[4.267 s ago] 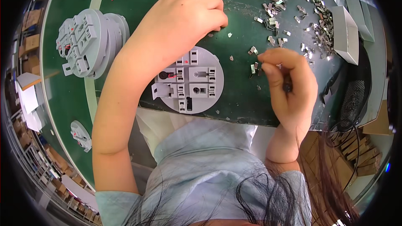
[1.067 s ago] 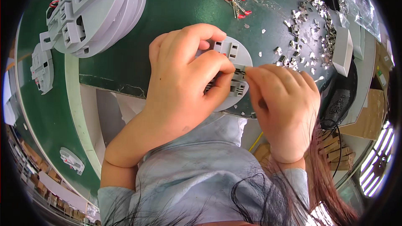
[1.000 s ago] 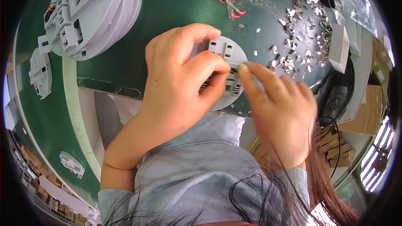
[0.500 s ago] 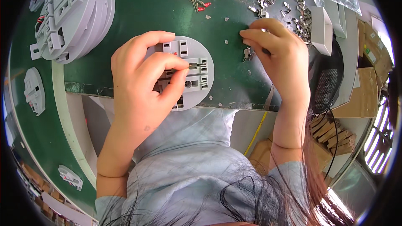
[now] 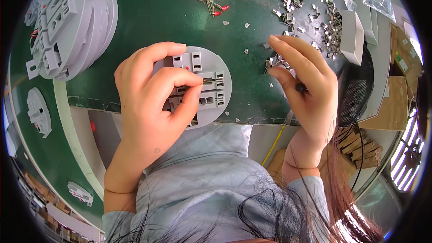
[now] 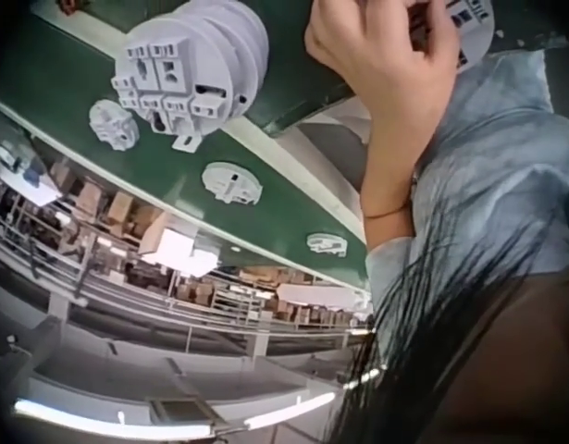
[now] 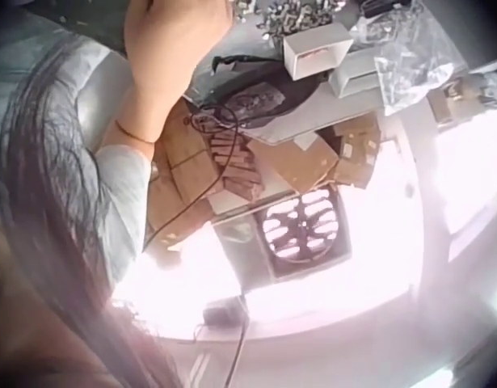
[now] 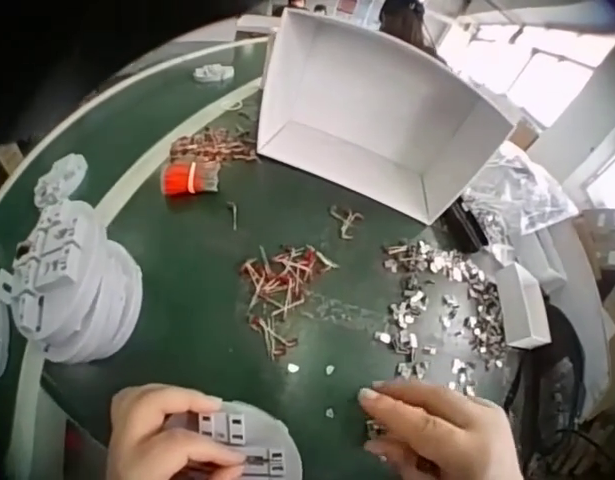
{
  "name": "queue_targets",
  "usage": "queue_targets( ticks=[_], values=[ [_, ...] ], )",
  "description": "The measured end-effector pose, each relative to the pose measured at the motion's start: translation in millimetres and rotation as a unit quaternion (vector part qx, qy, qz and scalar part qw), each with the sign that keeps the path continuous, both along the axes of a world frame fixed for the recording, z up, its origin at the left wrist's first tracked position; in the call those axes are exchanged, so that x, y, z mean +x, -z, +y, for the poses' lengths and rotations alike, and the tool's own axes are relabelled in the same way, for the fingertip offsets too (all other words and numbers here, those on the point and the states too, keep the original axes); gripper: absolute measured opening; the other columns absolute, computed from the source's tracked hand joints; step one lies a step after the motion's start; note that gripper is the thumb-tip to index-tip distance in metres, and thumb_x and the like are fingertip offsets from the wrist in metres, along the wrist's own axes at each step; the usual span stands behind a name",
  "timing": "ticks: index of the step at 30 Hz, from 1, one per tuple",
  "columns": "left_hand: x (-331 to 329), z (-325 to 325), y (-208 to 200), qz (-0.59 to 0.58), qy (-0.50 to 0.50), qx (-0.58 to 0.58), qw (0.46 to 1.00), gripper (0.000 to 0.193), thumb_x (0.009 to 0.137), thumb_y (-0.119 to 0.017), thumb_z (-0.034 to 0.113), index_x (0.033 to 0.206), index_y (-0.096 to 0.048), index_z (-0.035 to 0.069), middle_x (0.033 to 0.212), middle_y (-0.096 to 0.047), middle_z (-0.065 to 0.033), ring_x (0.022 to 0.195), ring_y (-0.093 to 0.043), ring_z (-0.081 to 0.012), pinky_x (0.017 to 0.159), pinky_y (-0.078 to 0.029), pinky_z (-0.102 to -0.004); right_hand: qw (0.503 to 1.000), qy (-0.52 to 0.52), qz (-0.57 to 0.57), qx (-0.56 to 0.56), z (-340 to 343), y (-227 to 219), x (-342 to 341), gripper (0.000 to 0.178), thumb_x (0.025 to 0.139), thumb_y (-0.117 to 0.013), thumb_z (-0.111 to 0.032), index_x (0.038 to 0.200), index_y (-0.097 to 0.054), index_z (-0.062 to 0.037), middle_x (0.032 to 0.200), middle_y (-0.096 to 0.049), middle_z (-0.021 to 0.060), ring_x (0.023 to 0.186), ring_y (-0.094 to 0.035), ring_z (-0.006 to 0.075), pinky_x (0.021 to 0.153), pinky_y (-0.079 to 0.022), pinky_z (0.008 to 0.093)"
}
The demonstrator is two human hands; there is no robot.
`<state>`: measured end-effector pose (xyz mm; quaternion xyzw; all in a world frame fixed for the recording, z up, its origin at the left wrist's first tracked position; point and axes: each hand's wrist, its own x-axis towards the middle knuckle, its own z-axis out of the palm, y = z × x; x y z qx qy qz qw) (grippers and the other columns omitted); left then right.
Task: Inserting small metal pins into a circular plastic electronic base using a hand tool.
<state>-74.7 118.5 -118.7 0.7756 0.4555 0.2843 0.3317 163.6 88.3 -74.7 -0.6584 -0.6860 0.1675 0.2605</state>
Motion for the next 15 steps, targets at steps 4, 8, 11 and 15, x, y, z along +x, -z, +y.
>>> queue_targets(
  ticks=[4, 8, 11, 15],
  values=[
    [-2, 2, 0, 0.003, 0.019, -0.009, 1.0, 0.015, 0.077, -0.075, -0.004, 0.087, -0.07, 0.006, 0.128, -0.058, -0.0112, 0.113, -0.053, -0.0231, 0.082, -0.052, -0.0299, 0.997, 0.072, -0.014, -0.018, -9, 1, 10, 0.015, 0.082, -0.075, -0.007, 0.096, -0.073, -0.0099, 0.092, -0.07, 0.0036, 0.062, -0.064, 0.0218, 0.057, -0.049, 0.0313],
    [-3, 3, 2, 0.003, 0.027, 0.008, 1.0, 0.015, 0.077, -0.075, -0.003, 0.088, -0.07, 0.006, 0.128, -0.058, -0.0116, 0.114, -0.053, -0.0238, 0.084, -0.051, -0.0308, 0.991, 0.022, -0.098, -0.084, -11, -1, 8, 0.014, 0.082, -0.075, -0.009, 0.096, -0.074, -0.0104, 0.091, -0.069, 0.0044, 0.063, -0.064, 0.0227, 0.058, -0.05, 0.0326],
    [-3, 3, 3, 0.002, 0.027, 0.012, 1.0, 0.015, 0.077, -0.075, -0.003, 0.088, -0.07, 0.006, 0.128, -0.058, -0.0117, 0.114, -0.053, -0.0245, 0.086, -0.05, -0.0316, 0.992, 0.033, -0.111, -0.053, 0, 5, 4, 0.012, 0.082, -0.075, -0.008, 0.094, -0.073, -0.0104, 0.09, -0.069, 0.0044, 0.062, -0.064, 0.0227, 0.058, -0.05, 0.0328],
    [0, 0, 4, 0.001, -0.006, 0.027, 1.0, 0.021, 0.072, -0.08, 0.006, 0.086, -0.069, 0.015, 0.121, -0.061, -0.0047, 0.107, -0.057, -0.0252, 0.096, -0.036, -0.0397, 0.989, -0.027, -0.146, 0.009, 22, 19, 10, 0.014, 0.083, -0.072, 0.001, 0.095, -0.072, -0.0061, 0.089, -0.068, 0.0047, 0.062, -0.058, 0.0143, 0.055, -0.044, 0.0263]
  ],
)
